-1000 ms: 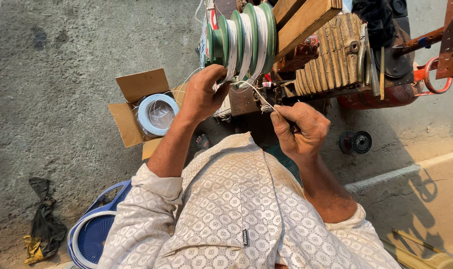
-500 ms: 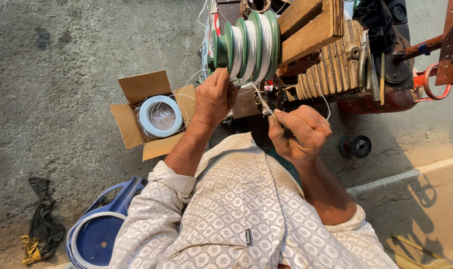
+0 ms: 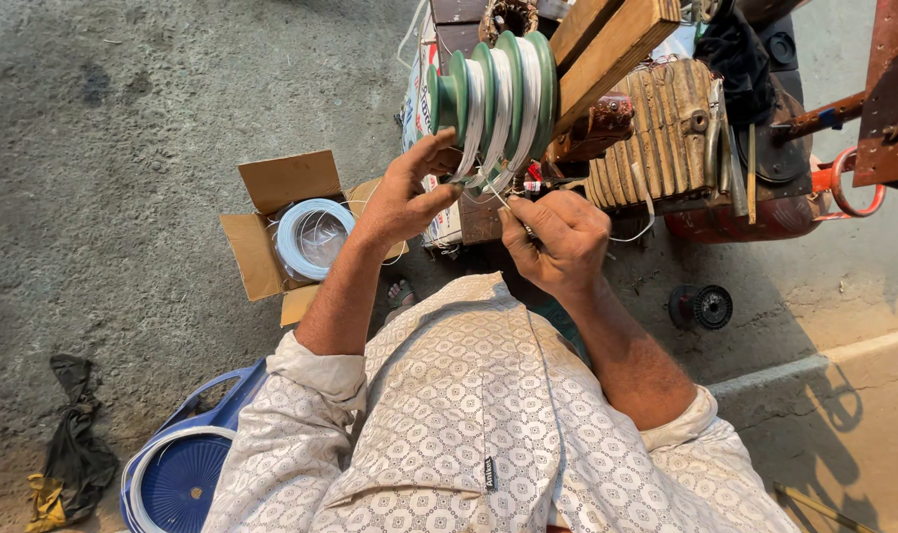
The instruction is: The person winds white wire onto a green spool using a motorized winding machine. They guide the wire with both hands, adjust the spool, and secure the wire end with a tie. The person then uses pliers to tighten the tie and continues winding.
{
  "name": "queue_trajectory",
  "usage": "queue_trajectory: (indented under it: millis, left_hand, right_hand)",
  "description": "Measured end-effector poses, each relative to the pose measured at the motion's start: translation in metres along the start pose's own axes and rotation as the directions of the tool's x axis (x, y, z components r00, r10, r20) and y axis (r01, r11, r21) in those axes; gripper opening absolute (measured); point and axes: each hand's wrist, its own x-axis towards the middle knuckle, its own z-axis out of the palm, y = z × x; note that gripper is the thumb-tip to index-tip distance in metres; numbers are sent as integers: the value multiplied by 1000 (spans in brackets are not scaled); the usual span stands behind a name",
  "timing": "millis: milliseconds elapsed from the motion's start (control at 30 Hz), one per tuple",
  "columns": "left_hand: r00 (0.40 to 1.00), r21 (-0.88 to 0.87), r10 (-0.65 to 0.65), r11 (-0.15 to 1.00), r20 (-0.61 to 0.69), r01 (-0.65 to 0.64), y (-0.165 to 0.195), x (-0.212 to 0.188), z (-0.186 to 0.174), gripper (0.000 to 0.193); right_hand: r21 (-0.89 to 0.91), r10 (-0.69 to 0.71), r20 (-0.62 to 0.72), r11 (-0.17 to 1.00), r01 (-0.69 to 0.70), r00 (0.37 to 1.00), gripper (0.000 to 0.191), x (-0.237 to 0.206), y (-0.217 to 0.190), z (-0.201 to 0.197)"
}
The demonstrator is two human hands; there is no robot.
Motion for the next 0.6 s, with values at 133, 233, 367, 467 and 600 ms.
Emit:
queue_trajectory:
  millis: [133,233,367,467,600]
  left_hand:
    - [994,-233,-114,966,0,111,2,0,-1,35]
    - [990,-99,-56,994,-131,44,9,-2,8,20]
    - [902,413,320,892,-291,-183,26,-12,26,16]
    - [869,451,372,869,-325,-204,35,-19,37,21]
    - [908,199,290,951,-302,-237,29,-24,35,28]
  right_hand:
    - [174,205,-6,964,-201,979,8,-8,5,2]
    - [209,268,-2,942,-262,963,9,-14,6,2]
    - [262,367,52,892,-368,929,12,-23,5,6]
    - [271,371,101,883,-384,923,15,-27,3,11]
    - [320,409,160,839,-439,898,17,-30,3,14]
